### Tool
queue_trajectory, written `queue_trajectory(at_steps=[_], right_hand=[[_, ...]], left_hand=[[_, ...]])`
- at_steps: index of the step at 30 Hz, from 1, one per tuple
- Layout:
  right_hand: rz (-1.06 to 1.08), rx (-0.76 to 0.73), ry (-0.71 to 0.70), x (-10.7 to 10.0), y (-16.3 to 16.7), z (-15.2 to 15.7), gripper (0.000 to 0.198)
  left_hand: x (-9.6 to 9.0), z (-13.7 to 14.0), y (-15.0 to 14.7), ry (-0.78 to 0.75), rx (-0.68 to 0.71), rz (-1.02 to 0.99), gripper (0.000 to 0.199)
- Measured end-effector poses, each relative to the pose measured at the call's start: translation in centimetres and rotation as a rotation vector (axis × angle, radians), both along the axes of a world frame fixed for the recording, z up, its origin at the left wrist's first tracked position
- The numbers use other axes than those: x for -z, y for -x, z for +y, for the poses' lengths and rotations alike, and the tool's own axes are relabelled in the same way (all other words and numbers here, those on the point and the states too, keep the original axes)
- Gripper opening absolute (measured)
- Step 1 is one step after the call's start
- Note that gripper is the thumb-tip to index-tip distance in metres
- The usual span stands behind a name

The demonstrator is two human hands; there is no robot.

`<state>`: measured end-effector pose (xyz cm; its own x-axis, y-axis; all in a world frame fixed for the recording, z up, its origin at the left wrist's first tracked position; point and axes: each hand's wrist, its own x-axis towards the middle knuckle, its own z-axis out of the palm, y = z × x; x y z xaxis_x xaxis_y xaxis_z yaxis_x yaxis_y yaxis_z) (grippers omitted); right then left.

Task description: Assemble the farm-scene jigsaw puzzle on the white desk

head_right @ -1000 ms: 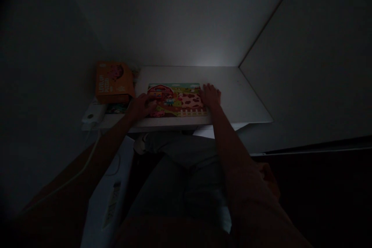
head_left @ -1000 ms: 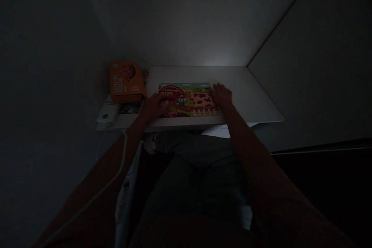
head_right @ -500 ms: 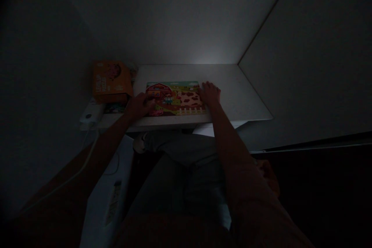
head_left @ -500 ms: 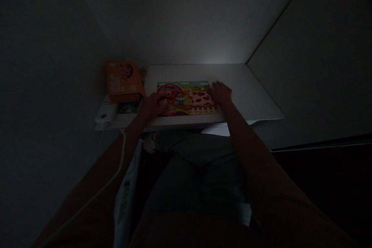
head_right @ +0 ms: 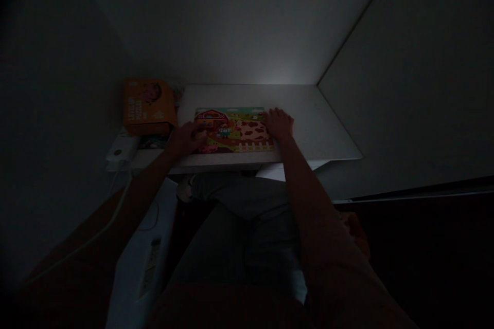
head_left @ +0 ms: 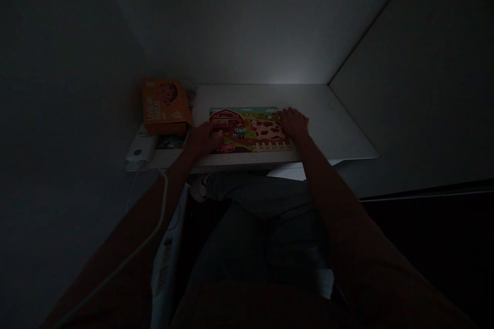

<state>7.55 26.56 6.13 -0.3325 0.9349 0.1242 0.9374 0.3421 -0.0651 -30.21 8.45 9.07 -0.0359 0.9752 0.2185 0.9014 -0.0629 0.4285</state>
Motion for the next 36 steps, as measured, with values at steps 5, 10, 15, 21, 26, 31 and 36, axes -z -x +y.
queue_trajectory(at_steps=[5,10,15,21,26,31,36], right_hand=[[0.078,0.134,0.015,-0.14,0.3,-0.05,0.08],[0.067,0.077,0.011,-0.25,0.37,-0.22,0.075],[0.089,0.13,0.012,-0.1,0.44,-0.21,0.077],[0.121,0.136,0.02,-0.11,0.52,-0.08,0.076],[0.094,0.161,0.035,-0.33,0.58,-0.16,0.078],[0.088,0.142,0.022,-0.11,0.47,-0.05,0.08],[0.103,0.139,0.01,0.13,0.43,0.04,0.081]], left_hand=[[-0.03,0.0,-0.04,-0.01,-0.01,-0.016,0.07],[-0.11,-0.05,-0.16,0.011,-0.007,0.037,0.052],[-0.31,-0.12,-0.36,-0.013,0.0,-0.006,0.072],[-0.47,-0.1,-0.4,0.01,-0.015,0.08,0.061],[-0.36,-0.07,-0.38,0.024,-0.009,0.086,0.054],[-0.38,-0.1,-0.46,0.015,-0.009,0.059,0.056],[-0.31,-0.1,-0.43,-0.002,0.002,0.034,0.063]])
